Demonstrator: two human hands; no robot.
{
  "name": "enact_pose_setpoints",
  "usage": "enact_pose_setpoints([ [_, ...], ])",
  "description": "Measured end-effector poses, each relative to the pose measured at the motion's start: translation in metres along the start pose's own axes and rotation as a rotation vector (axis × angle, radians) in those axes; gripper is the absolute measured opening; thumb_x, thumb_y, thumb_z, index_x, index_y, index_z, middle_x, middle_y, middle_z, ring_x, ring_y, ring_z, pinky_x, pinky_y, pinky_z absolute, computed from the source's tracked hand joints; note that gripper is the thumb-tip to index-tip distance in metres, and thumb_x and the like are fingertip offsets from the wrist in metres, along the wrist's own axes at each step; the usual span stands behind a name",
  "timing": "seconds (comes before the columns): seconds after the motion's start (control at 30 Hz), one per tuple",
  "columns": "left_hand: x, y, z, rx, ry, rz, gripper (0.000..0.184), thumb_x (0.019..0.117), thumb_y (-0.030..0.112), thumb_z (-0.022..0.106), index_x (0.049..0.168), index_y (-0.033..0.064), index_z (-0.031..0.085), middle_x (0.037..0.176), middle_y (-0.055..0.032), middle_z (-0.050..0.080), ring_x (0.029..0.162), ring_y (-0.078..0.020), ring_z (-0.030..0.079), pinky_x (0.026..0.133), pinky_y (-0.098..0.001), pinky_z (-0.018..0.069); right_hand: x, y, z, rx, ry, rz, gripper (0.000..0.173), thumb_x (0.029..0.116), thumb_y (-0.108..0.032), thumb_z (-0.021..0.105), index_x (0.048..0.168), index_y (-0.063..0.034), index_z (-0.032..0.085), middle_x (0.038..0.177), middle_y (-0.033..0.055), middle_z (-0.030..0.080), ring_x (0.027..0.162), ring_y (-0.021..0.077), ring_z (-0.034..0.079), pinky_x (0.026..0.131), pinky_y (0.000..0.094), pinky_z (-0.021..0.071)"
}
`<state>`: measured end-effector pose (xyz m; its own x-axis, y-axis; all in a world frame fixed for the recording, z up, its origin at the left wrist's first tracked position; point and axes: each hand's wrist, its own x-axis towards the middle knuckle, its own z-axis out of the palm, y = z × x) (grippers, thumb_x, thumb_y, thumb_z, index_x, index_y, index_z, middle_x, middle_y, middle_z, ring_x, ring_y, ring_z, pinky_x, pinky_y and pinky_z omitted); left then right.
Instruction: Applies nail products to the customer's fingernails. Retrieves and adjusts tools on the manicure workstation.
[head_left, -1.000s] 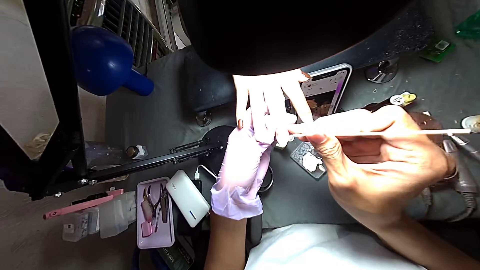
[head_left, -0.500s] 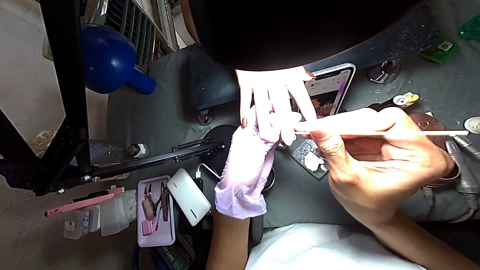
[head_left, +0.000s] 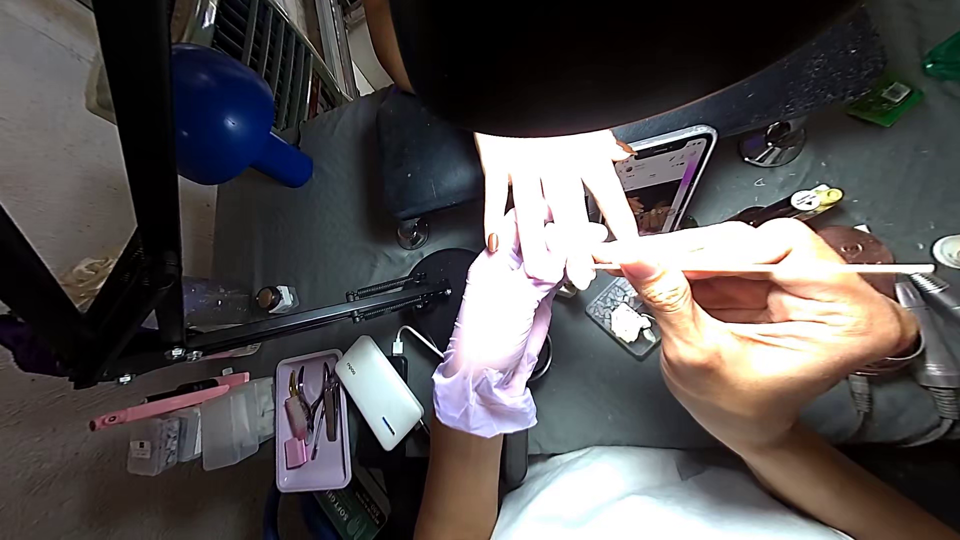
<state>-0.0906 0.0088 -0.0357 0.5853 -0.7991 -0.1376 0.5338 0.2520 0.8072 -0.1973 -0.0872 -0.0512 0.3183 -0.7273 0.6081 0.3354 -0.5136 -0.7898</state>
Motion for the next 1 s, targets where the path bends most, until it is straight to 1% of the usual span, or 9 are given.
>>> enact_pose_setpoints([
  [0.27,-0.001,0.000,0.001,-0.026,0.008,0.009,0.029,0.0991,-0.002,0.045,0.122,0.0085,0.060,0.098,-0.0040,0.068,0.091,-0.0105,0.067,0.084,-0.0254,0.0565,0.000,0.000,0.000,0.006,-0.007,-0.011,0.018,0.0850,-0.003,0.081,0.090,-0.0116,0.066,0.092,-0.0010,0.077,0.083,0.0135,0.077,0.073,0.0270,0.0668],
  [0.37,-0.001,-0.002,-0.001,-0.041,-0.009,0.023,0.033,0.0986,-0.003,0.047,0.127,0.0073,0.059,0.102,-0.0049,0.069,0.094,-0.0119,0.068,0.086,-0.0275,0.0567,0.000,0.000,-0.001,0.016,-0.008,-0.013,0.017,0.0851,-0.003,0.080,0.090,-0.0111,0.066,0.093,-0.0009,0.077,0.083,0.0134,0.077,0.073,0.0267,0.0666],
  [0.47,-0.001,-0.001,0.001,-0.044,0.010,0.020,0.031,0.0984,-0.003,0.046,0.124,0.0069,0.060,0.098,-0.0049,0.068,0.091,-0.0117,0.068,0.084,-0.0267,0.0572,-0.001,-0.001,0.000,0.013,-0.008,-0.007,0.019,0.0851,-0.004,0.080,0.092,-0.0119,0.065,0.093,-0.0018,0.077,0.083,0.0127,0.077,0.073,0.0265,0.0666],
  [0.57,-0.001,0.000,0.000,-0.033,-0.011,0.015,0.028,0.1000,-0.001,0.046,0.123,0.0071,0.060,0.100,-0.0052,0.069,0.093,-0.0122,0.068,0.086,-0.0275,0.0571,-0.002,-0.001,-0.001,0.012,0.017,0.005,0.019,0.0856,-0.004,0.080,0.093,-0.0126,0.065,0.092,-0.0028,0.077,0.082,0.0115,0.076,0.073,0.0256,0.0661],
  [0.63,0.001,0.001,0.000,-0.043,-0.025,0.002,0.025,0.1008,-0.001,0.046,0.121,0.0075,0.059,0.098,-0.0051,0.068,0.091,-0.0127,0.068,0.086,-0.0282,0.0569,-0.001,-0.002,-0.003,0.008,0.047,0.008,0.021,0.0869,-0.004,0.078,0.097,-0.0150,0.064,0.094,-0.0056,0.076,0.084,0.0110,0.076,0.076,0.0268,0.0666],
  [0.67,0.001,0.001,0.000,-0.059,-0.030,0.000,0.025,0.1003,-0.001,0.046,0.121,0.0075,0.059,0.096,-0.0049,0.068,0.090,-0.0130,0.067,0.086,-0.0288,0.0563,0.001,-0.002,-0.006,0.027,0.061,0.012,0.022,0.0879,-0.003,0.077,0.098,-0.0154,0.062,0.094,-0.0053,0.076,0.084,0.0131,0.077,0.077,0.0302,0.0677],
  [0.8,0.001,0.001,0.000,-0.063,-0.017,0.006,0.033,0.0995,-0.003,0.047,0.130,0.0061,0.056,0.101,-0.0065,0.070,0.091,-0.0128,0.069,0.085,-0.0277,0.0573,0.009,-0.002,-0.028,0.022,0.106,0.038,0.023,0.0930,-0.001,0.072,0.107,-0.0102,0.057,0.099,0.0015,0.075,0.083,0.0234,0.078,0.074,0.0408,0.0703],
  [0.9,0.002,-0.001,-0.001,-0.010,0.006,0.017,0.034,0.0989,-0.002,0.048,0.131,0.0055,0.056,0.103,-0.0067,0.069,0.090,-0.0119,0.068,0.085,-0.0272,0.0565,0.011,0.000,-0.050,-0.035,0.102,0.094,0.021,0.0966,-0.002,0.067,0.113,-0.0046,0.056,0.102,0.0060,0.074,0.083,0.0237,0.077,0.072,0.0382,0.0687],
  [1.0,0.003,-0.002,-0.001,0.038,0.018,0.015,0.034,0.0994,-0.001,0.051,0.131,0.0067,0.057,0.105,-0.0057,0.070,0.092,-0.0103,0.068,0.086,-0.0246,0.0560,0.006,0.004,-0.075,-0.098,0.064,0.165,0.022,0.1003,-0.007,0.063,0.118,-0.0047,0.050,0.100,0.0031,0.067,0.078,0.0158,0.070,0.070,0.0320,0.0629],
])
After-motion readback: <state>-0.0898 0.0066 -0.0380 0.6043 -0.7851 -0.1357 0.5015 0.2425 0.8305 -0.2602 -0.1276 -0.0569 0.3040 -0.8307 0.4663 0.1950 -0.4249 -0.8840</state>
